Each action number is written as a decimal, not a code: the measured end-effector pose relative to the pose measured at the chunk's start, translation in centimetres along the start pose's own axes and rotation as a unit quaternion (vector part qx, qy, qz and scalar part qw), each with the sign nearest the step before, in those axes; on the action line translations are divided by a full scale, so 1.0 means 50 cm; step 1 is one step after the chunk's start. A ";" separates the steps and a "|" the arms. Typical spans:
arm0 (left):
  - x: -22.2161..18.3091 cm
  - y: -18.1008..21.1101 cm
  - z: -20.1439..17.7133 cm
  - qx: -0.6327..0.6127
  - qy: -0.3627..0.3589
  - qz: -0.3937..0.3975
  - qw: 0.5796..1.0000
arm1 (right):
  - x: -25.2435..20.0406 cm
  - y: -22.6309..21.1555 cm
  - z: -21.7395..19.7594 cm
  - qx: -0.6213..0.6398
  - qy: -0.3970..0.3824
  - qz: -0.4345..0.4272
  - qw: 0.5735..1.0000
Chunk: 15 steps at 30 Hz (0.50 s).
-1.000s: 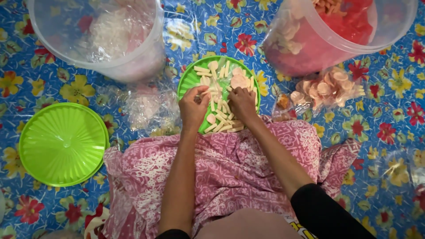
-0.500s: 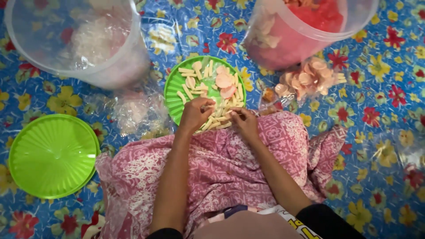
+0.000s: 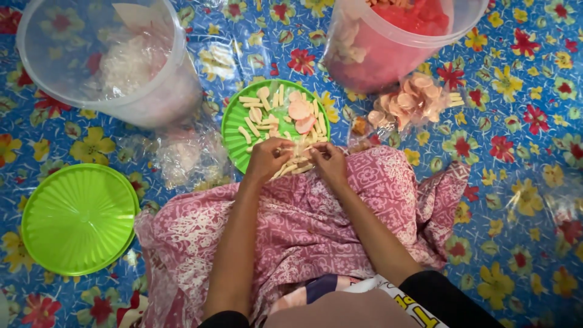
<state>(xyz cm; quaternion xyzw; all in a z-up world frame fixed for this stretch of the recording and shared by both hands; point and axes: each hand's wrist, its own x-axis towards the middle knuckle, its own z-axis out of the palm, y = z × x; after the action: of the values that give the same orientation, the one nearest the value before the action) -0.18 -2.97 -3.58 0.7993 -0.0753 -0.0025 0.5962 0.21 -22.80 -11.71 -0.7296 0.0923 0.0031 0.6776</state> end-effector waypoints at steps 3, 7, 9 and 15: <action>0.001 -0.025 0.006 -0.013 0.015 -0.014 1.000 | 0.012 0.025 -0.005 0.016 0.003 -0.003 1.000; -0.009 -0.004 -0.006 -0.002 -0.011 0.006 1.000 | -0.012 -0.030 0.002 -0.013 -0.008 0.006 1.000; -0.008 -0.018 -0.003 0.042 -0.015 0.046 0.998 | -0.007 -0.016 0.002 0.007 -0.010 0.005 1.000; -0.005 -0.055 0.010 0.083 -0.001 0.109 0.991 | -0.011 -0.022 0.010 0.036 -0.028 0.012 0.999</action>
<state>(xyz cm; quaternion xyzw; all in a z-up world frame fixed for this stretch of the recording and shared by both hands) -0.13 -2.65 -6.35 0.8329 -0.1629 0.0678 0.5245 -0.13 -22.17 -10.56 -0.7035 0.0823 0.0284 0.7053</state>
